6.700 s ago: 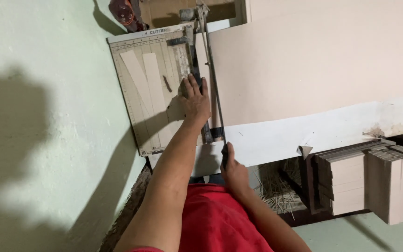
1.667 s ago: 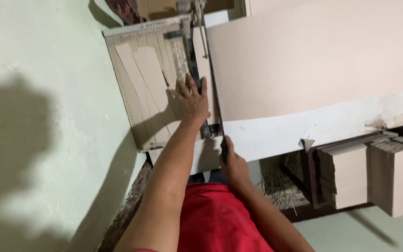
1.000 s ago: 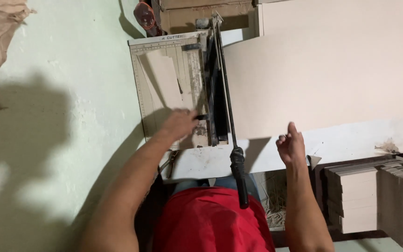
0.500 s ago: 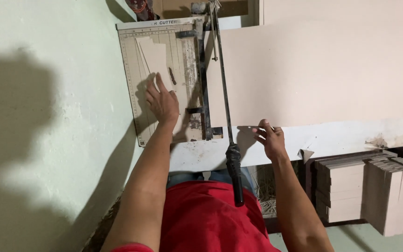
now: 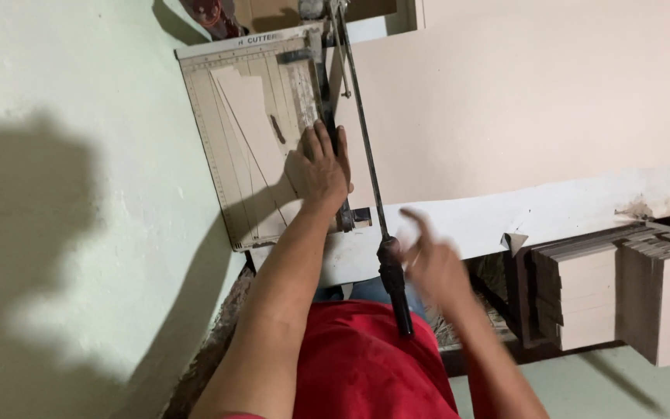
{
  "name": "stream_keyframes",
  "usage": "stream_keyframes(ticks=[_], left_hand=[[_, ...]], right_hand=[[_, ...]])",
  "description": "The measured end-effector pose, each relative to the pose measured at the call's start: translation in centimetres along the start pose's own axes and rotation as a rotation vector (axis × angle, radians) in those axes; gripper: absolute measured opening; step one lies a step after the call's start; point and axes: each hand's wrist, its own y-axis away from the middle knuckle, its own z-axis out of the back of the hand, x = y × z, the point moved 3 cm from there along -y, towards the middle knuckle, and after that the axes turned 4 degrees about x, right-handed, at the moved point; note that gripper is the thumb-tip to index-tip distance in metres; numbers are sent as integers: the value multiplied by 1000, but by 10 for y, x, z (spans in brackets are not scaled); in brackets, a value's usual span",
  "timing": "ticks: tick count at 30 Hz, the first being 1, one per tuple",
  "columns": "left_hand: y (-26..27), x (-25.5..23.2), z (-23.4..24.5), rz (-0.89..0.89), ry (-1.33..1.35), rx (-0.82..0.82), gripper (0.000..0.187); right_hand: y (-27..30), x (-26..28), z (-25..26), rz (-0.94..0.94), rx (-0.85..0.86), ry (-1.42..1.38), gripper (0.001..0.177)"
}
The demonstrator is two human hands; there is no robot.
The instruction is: The person uses a manual paper cutter to trim large sheets of paper. They align the paper against the guide, pull down the cutting lever to slice the sheet, and then remove the cut pieces.
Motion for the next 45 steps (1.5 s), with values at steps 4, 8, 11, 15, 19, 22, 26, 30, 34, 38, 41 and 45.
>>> stream_keyframes(ticks=[4, 8, 11, 15, 19, 22, 26, 30, 34, 38, 41, 45], left_hand=[[1, -5, 8, 41, -15, 109, 124], [1, -7, 5, 29, 49, 131, 123], [0, -6, 7, 18, 42, 122, 122], [3, -6, 19, 38, 85, 111, 124], [9, -14, 22, 31, 59, 132, 120], [22, -9, 32, 38, 41, 110, 118], [29, -7, 19, -250, -28, -119, 73], [49, -4, 35, -323, 463, 119, 36], [78, -5, 14, -694, 420, -70, 26], [51, 45, -73, -606, -508, -85, 22], [86, 84, 3, -547, -441, 8, 19], [79, 82, 18, -478, -274, -110, 18]], right_hand=[[33, -3, -52, -19, 149, 379, 98], [-26, -103, -135, 137, -147, 498, 81], [-55, -122, -152, 187, -144, 525, 87], [-50, -123, -152, 216, -178, 445, 81], [-81, -167, -172, 192, -187, 516, 88], [-56, -142, -151, 204, -139, 403, 87], [44, -24, -36, 13, 86, -103, 110], [23, -41, -5, 17, 243, -247, 88], [-99, -162, 0, -157, -210, -914, 57], [-175, -237, 4, -200, -271, -1337, 94], [-163, -247, 10, -94, -309, -1455, 55], [-143, -229, 0, -73, -292, -1367, 32]])
